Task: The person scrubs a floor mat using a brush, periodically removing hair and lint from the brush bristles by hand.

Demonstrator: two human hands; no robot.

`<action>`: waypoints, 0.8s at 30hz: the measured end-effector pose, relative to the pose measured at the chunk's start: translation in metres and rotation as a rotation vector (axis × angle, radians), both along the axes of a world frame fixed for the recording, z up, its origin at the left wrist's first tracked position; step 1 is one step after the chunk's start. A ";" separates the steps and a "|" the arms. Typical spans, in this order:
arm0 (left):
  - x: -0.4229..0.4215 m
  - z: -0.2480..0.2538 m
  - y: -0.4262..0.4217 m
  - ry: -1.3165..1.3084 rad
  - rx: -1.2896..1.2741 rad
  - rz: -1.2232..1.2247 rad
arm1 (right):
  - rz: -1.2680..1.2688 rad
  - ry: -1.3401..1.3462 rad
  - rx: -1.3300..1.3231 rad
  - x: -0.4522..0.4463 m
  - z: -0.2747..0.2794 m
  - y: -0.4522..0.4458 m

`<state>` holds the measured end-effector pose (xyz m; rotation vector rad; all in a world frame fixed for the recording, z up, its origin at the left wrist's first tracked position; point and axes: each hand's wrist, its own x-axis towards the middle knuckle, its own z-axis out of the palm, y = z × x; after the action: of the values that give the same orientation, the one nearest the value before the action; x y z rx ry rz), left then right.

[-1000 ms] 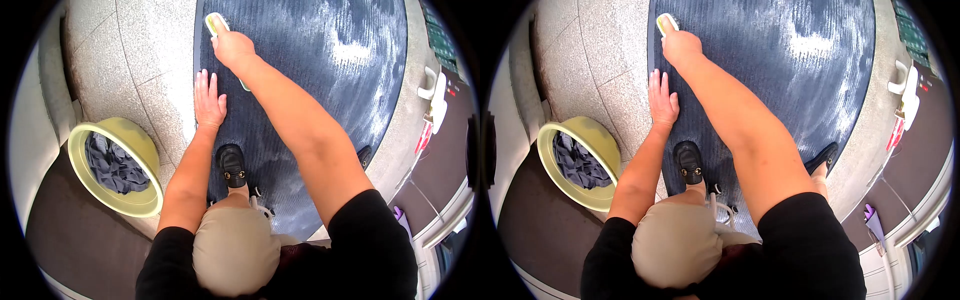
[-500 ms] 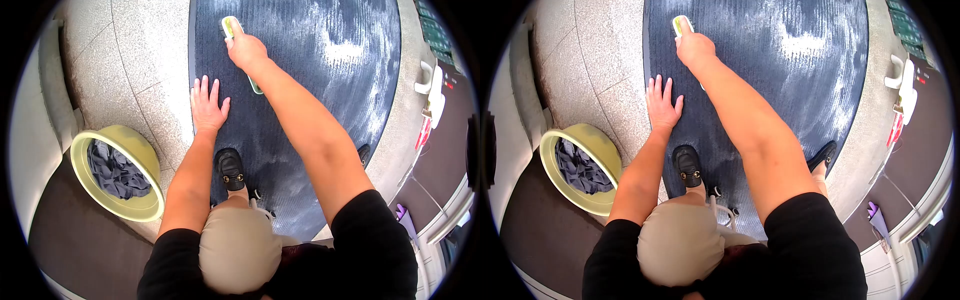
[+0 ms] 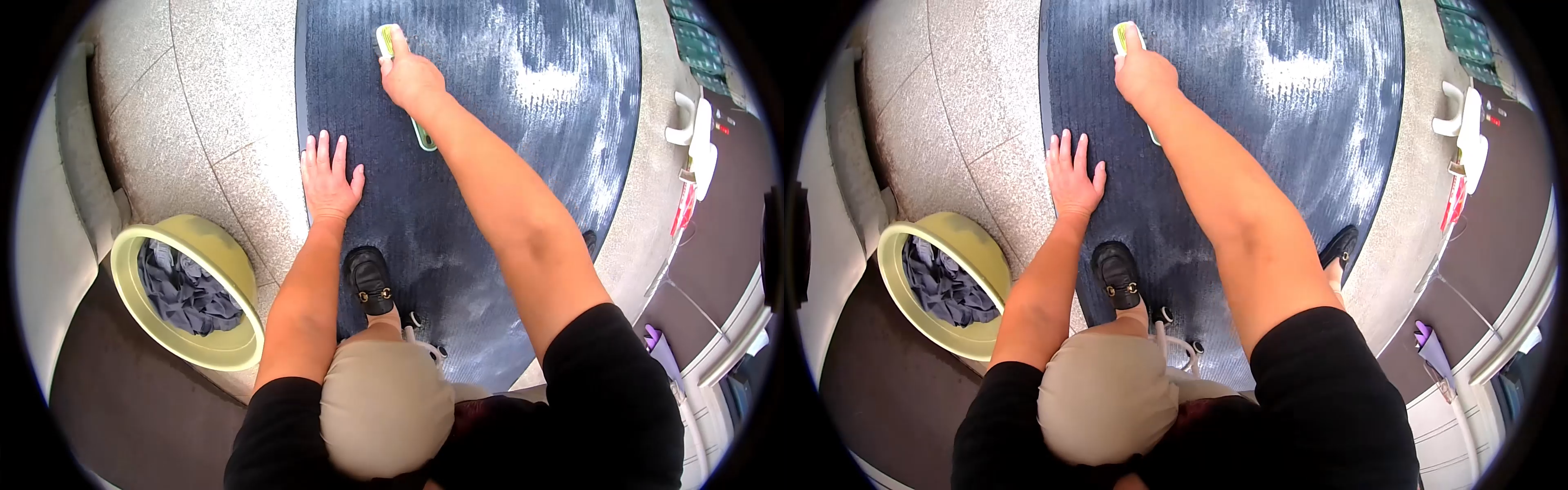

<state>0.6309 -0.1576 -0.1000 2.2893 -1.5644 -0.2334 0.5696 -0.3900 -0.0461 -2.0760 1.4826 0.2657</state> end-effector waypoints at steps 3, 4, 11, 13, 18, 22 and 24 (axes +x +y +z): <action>0.001 0.001 -0.003 0.003 -0.006 0.005 | 0.153 0.061 0.067 -0.076 0.008 0.073; -0.001 0.004 -0.001 0.002 0.012 -0.003 | 0.176 0.098 0.145 -0.100 0.015 0.097; 0.000 0.003 -0.002 -0.012 -0.019 -0.020 | 0.090 0.083 -0.005 -0.069 0.003 0.013; 0.000 0.004 -0.001 -0.004 -0.007 -0.021 | 0.018 0.053 -0.106 -0.039 -0.003 -0.021; 0.000 0.004 -0.003 -0.008 -0.020 -0.012 | 0.050 0.099 0.083 -0.101 0.011 0.061; -0.001 -0.002 0.000 -0.031 -0.026 -0.010 | 0.153 0.184 0.171 -0.152 0.021 0.096; -0.001 0.000 -0.001 -0.051 -0.018 -0.022 | 0.148 0.187 0.112 -0.137 0.020 0.071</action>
<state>0.6301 -0.1583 -0.0995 2.2816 -1.6106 -0.1673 0.4322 -0.3189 -0.0259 -2.1202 1.3850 0.6011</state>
